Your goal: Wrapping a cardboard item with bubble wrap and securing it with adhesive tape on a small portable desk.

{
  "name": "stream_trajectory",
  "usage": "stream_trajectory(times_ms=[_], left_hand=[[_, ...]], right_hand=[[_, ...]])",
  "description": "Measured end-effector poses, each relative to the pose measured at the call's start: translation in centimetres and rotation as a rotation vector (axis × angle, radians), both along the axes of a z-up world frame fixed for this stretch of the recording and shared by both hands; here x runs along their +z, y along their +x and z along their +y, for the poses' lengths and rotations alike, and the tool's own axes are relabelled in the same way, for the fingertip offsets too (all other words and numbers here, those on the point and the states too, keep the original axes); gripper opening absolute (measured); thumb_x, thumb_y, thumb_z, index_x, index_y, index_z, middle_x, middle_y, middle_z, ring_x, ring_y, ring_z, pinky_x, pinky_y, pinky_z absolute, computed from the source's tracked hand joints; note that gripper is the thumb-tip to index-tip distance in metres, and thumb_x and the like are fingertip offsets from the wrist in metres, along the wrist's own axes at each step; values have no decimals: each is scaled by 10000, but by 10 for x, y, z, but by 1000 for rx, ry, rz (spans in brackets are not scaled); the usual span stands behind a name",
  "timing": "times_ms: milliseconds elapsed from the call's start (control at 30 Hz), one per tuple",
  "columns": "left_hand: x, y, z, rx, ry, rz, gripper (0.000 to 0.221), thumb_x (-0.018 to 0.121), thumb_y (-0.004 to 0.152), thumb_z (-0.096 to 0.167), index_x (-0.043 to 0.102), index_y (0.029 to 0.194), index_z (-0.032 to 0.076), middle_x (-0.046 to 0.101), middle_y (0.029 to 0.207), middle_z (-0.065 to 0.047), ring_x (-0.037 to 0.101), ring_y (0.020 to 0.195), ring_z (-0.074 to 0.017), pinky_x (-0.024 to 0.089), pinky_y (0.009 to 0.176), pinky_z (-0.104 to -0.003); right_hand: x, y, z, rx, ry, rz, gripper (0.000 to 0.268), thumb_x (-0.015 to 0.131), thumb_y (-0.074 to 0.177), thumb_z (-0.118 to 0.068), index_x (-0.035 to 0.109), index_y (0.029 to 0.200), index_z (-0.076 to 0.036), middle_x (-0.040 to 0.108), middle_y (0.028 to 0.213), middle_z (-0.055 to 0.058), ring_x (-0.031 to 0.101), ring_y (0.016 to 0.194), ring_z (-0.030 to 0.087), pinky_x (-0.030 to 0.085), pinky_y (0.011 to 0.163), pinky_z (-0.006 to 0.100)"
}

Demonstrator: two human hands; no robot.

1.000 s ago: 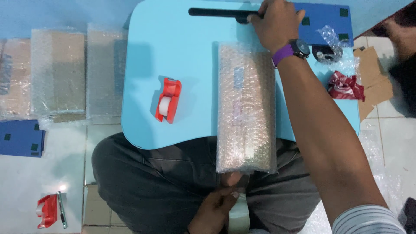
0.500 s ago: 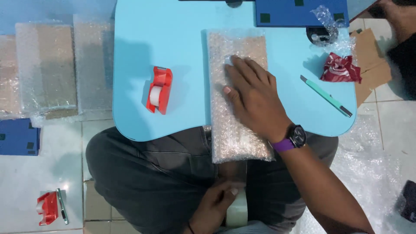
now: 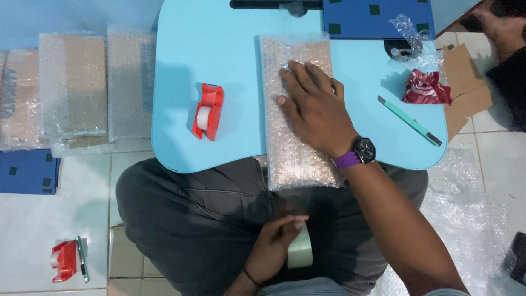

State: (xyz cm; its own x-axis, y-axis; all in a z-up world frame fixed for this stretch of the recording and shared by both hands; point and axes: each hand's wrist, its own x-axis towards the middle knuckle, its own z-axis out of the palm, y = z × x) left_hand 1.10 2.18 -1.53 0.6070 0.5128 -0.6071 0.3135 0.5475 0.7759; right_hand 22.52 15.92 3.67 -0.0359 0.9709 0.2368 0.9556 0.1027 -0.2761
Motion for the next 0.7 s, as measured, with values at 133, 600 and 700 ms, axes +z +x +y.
stream_trajectory(times_ms=[133, 600, 700], left_hand=[[-25, 5, 0, 33, -88, 42, 337, 559, 988, 213, 739, 1258, 121, 753, 1213, -44, 682, 982, -135, 539, 896, -283], [-46, 12, 5, 127, 98, -32, 326, 601, 988, 244, 778, 1207, 79, 763, 965, -51, 645, 780, -131, 510, 741, -259], [-51, 7, 3, 136, 84, -141, 328, 555, 1021, 183, 757, 1225, 24, 654, 811, -18, 554, 717, -103, 454, 709, -251]], right_hand=[[-2, 1, 0, -14, -41, 11, 566, 383, 1098, -451, 504, 1520, -94, 437, 1612, 97, 338, 1478, 338, 264, 1105, 532], [-2, -1, 0, -25, -4, -5, 547, 419, 1091, -442, 526, 1502, -96, 475, 1589, 81, 371, 1463, 342, 281, 1109, 527], [2, 0, -1, -21, -23, 28, 551, 419, 1088, -441, 520, 1506, -97, 473, 1589, 95, 370, 1465, 348, 272, 1112, 539]])
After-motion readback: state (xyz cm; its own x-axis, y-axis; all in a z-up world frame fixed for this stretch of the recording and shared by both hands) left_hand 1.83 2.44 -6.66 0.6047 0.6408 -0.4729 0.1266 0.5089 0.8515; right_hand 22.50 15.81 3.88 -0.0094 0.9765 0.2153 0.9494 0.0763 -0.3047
